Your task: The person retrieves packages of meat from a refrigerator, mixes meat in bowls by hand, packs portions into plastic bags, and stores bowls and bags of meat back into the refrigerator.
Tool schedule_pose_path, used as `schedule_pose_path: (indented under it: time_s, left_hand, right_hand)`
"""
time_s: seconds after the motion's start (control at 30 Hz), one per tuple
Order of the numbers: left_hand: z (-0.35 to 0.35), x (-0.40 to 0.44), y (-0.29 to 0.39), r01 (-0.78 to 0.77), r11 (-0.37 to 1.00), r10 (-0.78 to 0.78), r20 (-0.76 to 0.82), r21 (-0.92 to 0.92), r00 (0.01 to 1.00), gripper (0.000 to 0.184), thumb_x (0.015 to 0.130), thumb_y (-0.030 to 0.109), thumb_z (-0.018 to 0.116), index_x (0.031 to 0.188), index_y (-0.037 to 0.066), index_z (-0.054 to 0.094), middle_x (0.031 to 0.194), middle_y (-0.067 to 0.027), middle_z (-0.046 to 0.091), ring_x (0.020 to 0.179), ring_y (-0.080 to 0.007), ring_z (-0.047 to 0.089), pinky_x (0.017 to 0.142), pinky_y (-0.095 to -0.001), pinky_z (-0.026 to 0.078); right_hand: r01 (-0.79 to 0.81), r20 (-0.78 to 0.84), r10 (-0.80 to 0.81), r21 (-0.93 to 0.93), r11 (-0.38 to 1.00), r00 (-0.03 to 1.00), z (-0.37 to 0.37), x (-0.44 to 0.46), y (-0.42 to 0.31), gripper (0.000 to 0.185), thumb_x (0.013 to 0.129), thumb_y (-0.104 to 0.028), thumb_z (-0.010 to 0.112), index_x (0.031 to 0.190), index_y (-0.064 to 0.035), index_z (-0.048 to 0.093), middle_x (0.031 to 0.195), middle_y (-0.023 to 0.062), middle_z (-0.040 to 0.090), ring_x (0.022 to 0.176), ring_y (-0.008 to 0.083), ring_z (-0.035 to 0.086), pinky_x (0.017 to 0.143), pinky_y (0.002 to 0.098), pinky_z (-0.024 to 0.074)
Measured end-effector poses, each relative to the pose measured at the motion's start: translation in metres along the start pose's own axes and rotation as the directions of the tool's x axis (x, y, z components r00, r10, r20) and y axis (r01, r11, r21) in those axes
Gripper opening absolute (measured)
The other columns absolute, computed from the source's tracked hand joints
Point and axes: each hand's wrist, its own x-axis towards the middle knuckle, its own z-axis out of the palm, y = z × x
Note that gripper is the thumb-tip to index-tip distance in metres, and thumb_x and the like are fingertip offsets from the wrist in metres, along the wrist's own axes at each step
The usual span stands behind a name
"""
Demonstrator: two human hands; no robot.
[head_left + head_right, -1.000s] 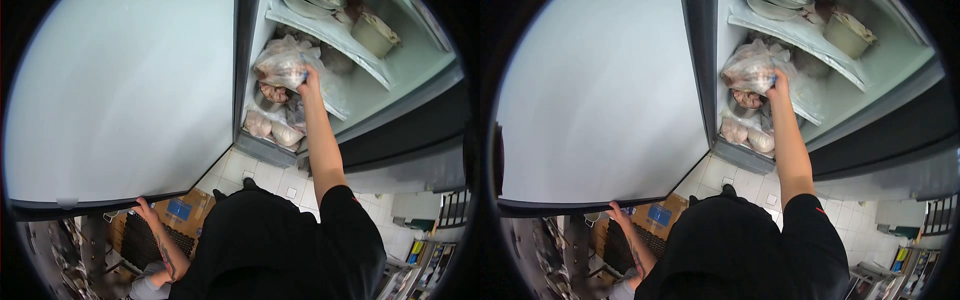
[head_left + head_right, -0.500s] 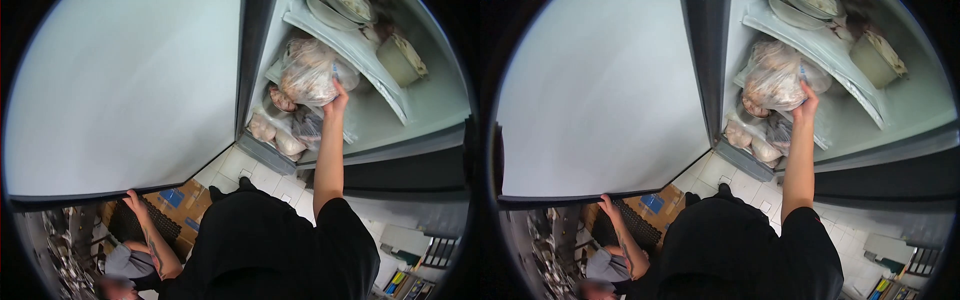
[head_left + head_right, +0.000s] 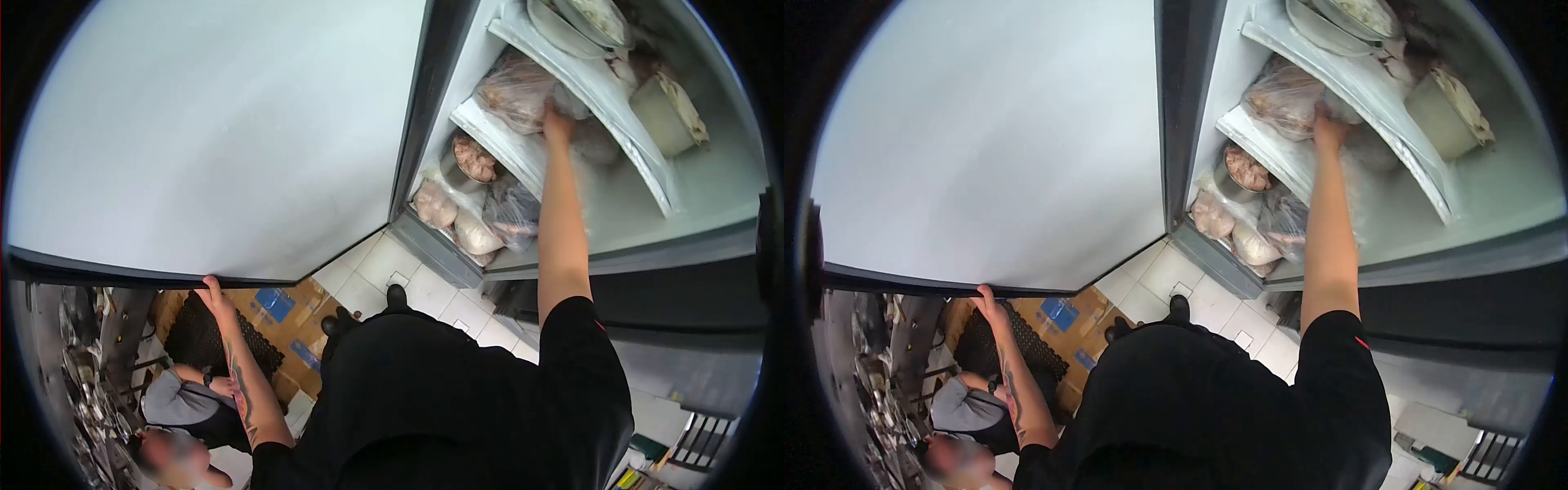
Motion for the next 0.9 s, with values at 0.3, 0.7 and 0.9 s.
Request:
schedule_pose_path:
  time_s: [0.3,0.7,0.9]
  left_hand:
    - [-0.012,0.024,-0.035,0.015,0.998,-0.009,0.092,-0.067,0.996,0.082,0.096,0.049,0.055,0.146,-0.006,0.02,0.145,-0.0214,0.033,0.131,-0.0287,0.035,0.112,-0.0383,0.023]
    - [-0.024,0.031,-0.031,-0.156,0.986,0.119,0.377,0.068,0.919,0.082,0.091,0.03,0.064,0.146,-0.008,0.016,0.146,-0.0288,0.031,0.137,-0.038,0.032,0.114,-0.0412,0.026]
    - [-0.051,0.018,0.017,-0.204,0.962,0.082,0.52,0.182,0.85,0.077,0.085,0.037,0.068,0.139,0.0,0.028,0.124,-0.0241,0.047,0.112,-0.0418,0.051,0.091,-0.0467,0.047]
  right_hand:
    - [0.364,0.274,-0.27,-0.395,0.844,0.923,-0.039,-0.136,-0.049,0.087,0.082,-0.048,0.071,0.142,0.0058,0.039,0.147,0.0288,0.035,0.138,0.0357,0.036,0.112,0.0391,0.0284]
    - [0.858,0.958,0.193,-0.277,0.433,0.212,0.023,-0.488,0.129,0.034,0.088,-0.03,0.062,0.113,-0.0064,0.068,0.105,0.0203,0.068,0.098,0.0365,0.065,0.085,0.0405,0.0512]
    - [0.525,0.953,0.234,-0.301,0.796,0.191,0.071,-0.604,0.117,0.043,0.088,-0.026,0.066,0.127,-0.0085,0.061,0.13,0.0205,0.058,0.103,0.0301,0.066,0.09,0.037,0.0509]
